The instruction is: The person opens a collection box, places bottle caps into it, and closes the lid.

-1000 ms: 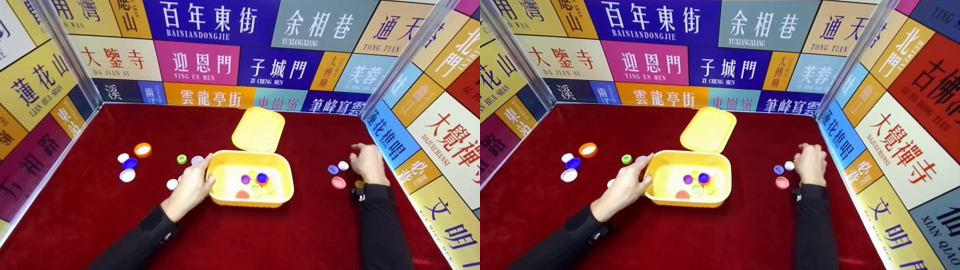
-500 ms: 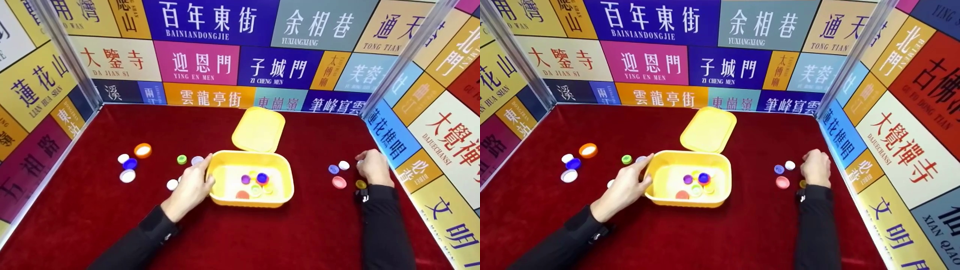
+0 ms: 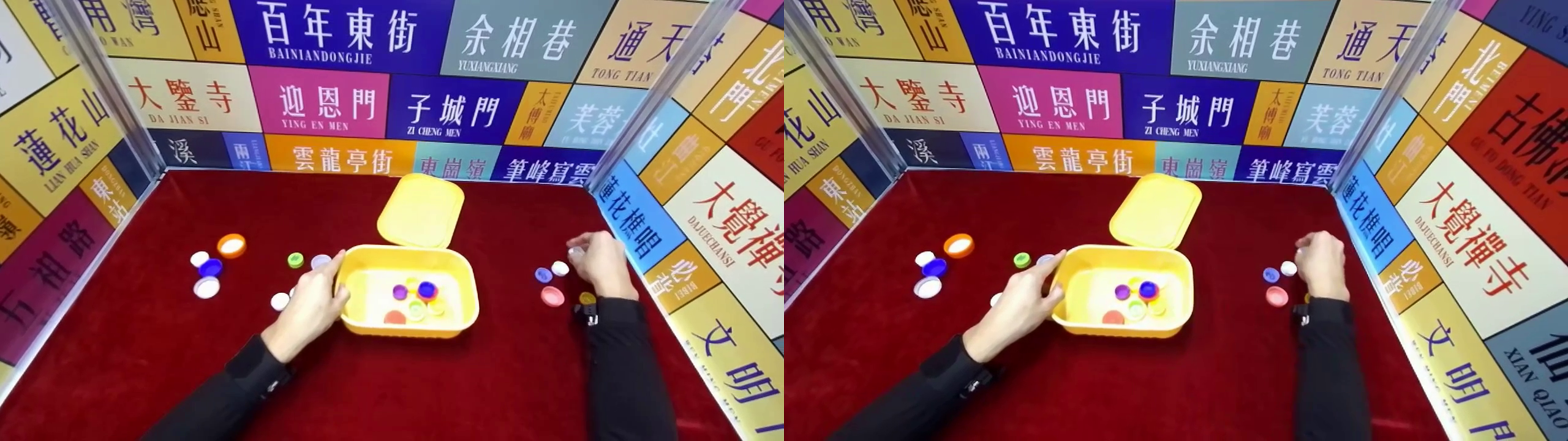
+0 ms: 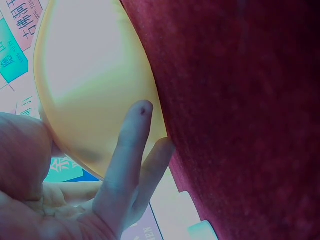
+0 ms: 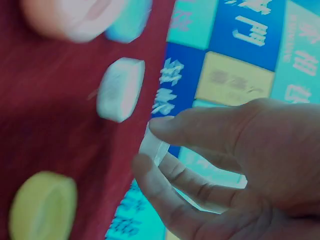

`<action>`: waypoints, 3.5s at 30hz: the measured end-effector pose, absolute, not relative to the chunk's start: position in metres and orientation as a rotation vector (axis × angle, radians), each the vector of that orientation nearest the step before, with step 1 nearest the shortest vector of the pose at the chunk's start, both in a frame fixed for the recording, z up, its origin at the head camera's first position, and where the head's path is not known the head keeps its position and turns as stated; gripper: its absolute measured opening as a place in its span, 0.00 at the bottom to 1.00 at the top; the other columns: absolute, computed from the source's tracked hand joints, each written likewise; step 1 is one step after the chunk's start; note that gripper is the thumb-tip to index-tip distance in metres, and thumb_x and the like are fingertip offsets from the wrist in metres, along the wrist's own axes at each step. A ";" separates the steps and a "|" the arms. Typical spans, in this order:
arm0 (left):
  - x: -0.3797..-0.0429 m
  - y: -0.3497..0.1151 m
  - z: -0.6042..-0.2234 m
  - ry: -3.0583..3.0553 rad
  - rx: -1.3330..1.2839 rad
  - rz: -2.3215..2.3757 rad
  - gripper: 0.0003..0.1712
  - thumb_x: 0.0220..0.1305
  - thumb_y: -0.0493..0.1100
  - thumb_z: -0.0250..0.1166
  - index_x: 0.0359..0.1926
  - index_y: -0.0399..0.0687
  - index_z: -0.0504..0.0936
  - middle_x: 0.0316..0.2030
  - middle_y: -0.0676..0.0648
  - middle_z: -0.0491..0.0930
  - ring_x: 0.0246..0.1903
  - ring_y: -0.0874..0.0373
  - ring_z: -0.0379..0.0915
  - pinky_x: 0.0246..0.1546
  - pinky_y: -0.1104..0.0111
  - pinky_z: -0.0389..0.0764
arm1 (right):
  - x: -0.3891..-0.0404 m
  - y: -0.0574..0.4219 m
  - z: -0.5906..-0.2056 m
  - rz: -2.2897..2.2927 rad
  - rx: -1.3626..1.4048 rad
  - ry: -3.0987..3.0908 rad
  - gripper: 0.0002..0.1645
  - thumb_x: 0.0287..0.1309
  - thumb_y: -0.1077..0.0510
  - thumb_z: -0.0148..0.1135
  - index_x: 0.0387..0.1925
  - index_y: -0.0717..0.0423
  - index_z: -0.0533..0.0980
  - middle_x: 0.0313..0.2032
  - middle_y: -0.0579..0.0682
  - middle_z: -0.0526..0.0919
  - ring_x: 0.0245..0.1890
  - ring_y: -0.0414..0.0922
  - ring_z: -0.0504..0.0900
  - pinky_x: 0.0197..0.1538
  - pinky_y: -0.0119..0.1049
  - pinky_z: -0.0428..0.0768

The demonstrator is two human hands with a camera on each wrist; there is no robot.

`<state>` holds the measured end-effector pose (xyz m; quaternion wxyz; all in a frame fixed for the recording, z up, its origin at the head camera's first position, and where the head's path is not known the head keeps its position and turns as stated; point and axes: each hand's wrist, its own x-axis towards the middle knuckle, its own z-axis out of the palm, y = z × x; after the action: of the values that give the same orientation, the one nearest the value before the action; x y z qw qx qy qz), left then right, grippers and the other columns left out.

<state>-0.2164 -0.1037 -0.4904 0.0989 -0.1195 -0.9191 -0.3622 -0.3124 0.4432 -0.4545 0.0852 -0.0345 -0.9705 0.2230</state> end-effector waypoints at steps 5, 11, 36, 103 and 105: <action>-0.216 -0.104 -0.489 -2.720 -0.352 -1.081 0.41 0.76 0.33 0.67 0.87 0.34 0.71 0.71 0.32 0.87 0.23 0.59 0.67 0.30 0.70 0.79 | -0.312 0.419 -0.437 0.683 0.036 -2.841 0.16 0.76 0.63 0.66 0.56 0.65 0.92 0.49 0.69 0.96 0.47 0.64 0.91 0.43 0.38 0.80; -0.216 -0.104 -0.489 -2.734 -0.338 -1.085 0.41 0.76 0.33 0.68 0.87 0.35 0.71 0.72 0.32 0.86 0.24 0.58 0.67 0.32 0.68 0.82 | -0.300 0.385 -0.414 0.724 0.144 -2.818 0.15 0.77 0.61 0.69 0.58 0.58 0.93 0.47 0.62 0.97 0.43 0.56 0.92 0.39 0.23 0.75; -0.215 -0.102 -0.487 -2.728 -0.335 -1.081 0.41 0.76 0.33 0.68 0.87 0.35 0.72 0.71 0.32 0.87 0.34 0.48 0.81 0.39 0.62 0.88 | -0.263 0.240 -0.459 0.801 1.084 -2.726 0.12 0.71 0.61 0.78 0.53 0.59 0.94 0.46 0.55 0.94 0.46 0.53 0.92 0.52 0.50 0.94; -0.216 -0.101 -0.486 -2.777 -0.220 -1.179 0.39 0.78 0.36 0.70 0.86 0.35 0.73 0.78 0.34 0.83 0.64 0.45 0.90 0.66 0.49 0.93 | -0.305 0.361 -0.439 0.639 0.447 -3.044 0.31 0.73 0.56 0.79 0.72 0.64 0.85 0.62 0.71 0.87 0.61 0.68 0.85 0.68 0.67 0.84; -0.216 -0.100 -0.486 -2.777 -0.226 -1.167 0.39 0.78 0.36 0.70 0.86 0.35 0.74 0.77 0.34 0.83 0.64 0.45 0.90 0.66 0.49 0.93 | -0.306 0.372 -0.442 0.627 0.418 -3.082 0.31 0.73 0.56 0.79 0.71 0.65 0.85 0.63 0.72 0.87 0.63 0.70 0.83 0.70 0.68 0.82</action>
<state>-0.2164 -0.1003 -0.4864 0.0604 -0.0748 -0.9177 -0.3855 -0.3061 0.3718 -0.4417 -0.0156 0.1316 -0.9713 0.1976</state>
